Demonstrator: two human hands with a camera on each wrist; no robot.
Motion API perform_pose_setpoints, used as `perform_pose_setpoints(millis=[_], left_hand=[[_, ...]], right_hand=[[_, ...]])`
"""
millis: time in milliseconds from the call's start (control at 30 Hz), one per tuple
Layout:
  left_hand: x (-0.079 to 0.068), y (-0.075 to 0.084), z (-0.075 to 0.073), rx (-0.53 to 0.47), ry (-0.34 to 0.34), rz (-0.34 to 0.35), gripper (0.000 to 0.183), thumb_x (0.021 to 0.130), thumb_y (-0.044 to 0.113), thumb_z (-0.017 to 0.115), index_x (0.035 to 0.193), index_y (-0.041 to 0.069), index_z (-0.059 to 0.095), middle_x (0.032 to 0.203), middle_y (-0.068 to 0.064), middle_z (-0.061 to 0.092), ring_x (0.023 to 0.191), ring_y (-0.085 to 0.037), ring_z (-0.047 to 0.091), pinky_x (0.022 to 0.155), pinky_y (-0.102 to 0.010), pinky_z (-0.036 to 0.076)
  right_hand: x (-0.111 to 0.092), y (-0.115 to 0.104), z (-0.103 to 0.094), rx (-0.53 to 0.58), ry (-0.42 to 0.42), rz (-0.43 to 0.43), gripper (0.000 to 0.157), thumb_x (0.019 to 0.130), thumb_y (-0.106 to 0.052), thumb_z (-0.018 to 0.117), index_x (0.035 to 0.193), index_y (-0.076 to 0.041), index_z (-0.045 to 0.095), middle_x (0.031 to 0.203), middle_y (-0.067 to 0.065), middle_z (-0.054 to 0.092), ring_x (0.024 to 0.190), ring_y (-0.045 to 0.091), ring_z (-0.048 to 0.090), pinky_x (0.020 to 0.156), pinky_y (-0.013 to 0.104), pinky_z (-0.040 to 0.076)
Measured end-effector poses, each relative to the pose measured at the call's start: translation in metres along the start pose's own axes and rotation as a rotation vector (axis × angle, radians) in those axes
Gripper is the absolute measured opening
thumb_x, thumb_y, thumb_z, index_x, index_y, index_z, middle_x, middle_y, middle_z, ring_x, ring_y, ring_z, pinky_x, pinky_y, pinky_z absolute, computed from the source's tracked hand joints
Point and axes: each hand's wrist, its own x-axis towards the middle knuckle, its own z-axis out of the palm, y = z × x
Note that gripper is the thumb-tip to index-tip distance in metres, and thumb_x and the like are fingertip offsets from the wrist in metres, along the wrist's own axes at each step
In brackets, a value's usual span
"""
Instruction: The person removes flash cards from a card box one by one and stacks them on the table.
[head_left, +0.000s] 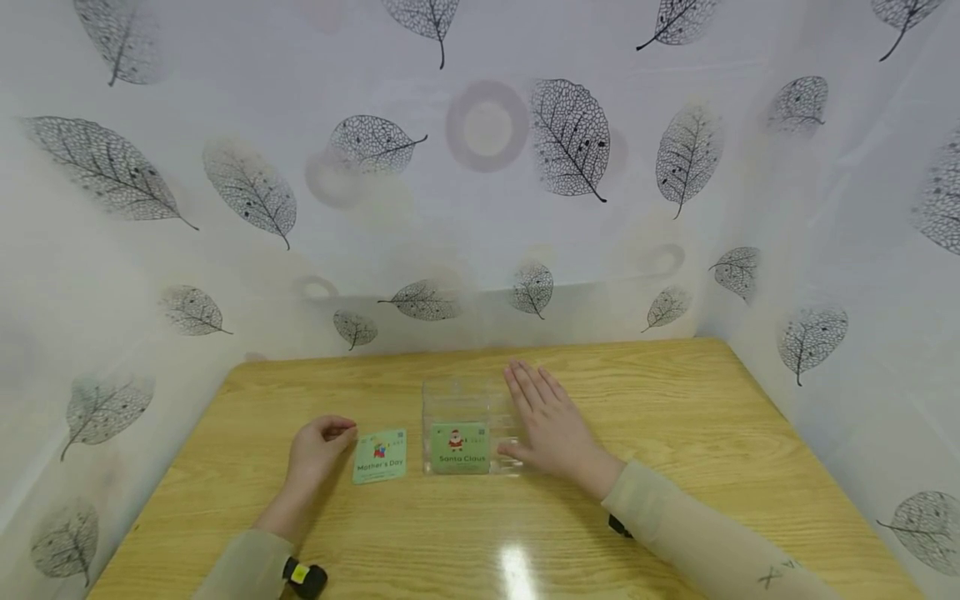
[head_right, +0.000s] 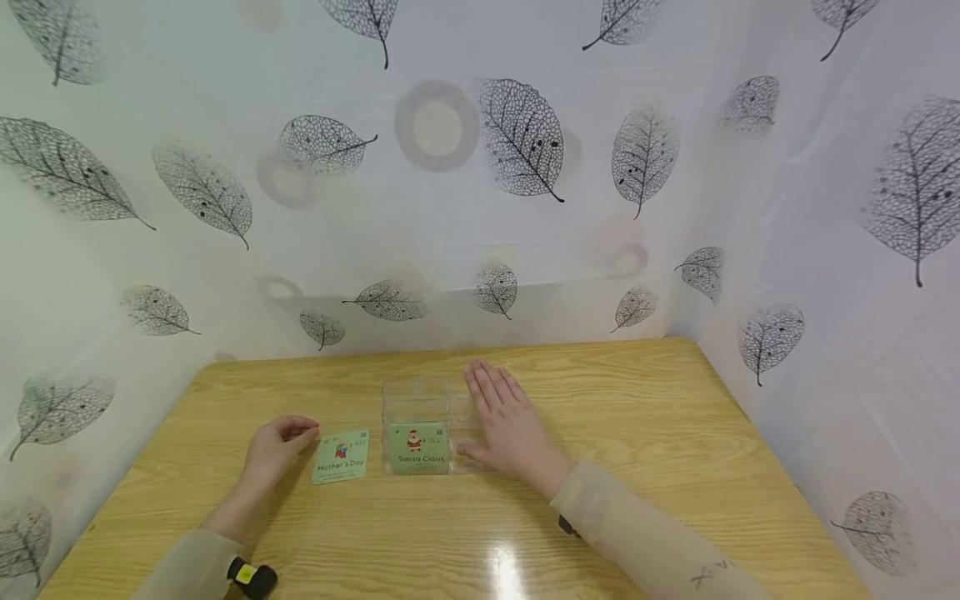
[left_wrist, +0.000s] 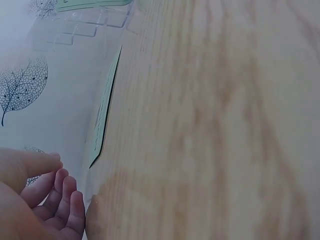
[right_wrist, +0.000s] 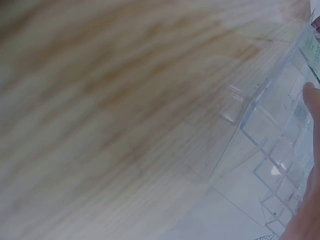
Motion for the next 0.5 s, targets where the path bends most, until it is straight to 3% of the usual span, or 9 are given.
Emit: perform_pose_setpoints(millis=[500], left_hand=[[-0.001, -0.0005, -0.0038, -0.052, 0.01, -0.015, 0.022, 0.102, 0.01, 0.069, 0.116, -0.007, 0.073, 0.116, -0.026, 0.074, 0.087, -0.007, 0.062, 0.072, -0.013, 0.049]], right_hand=[[-0.0002, -0.0006, -0.0029, -0.005, 0.008, -0.007, 0.115, 0.094, -0.078, 0.055, 0.167, 0.003, 0.018, 0.176, 0.021, 0.019, 0.163, 0.037, 0.024, 0.134, 0.05, 0.019]])
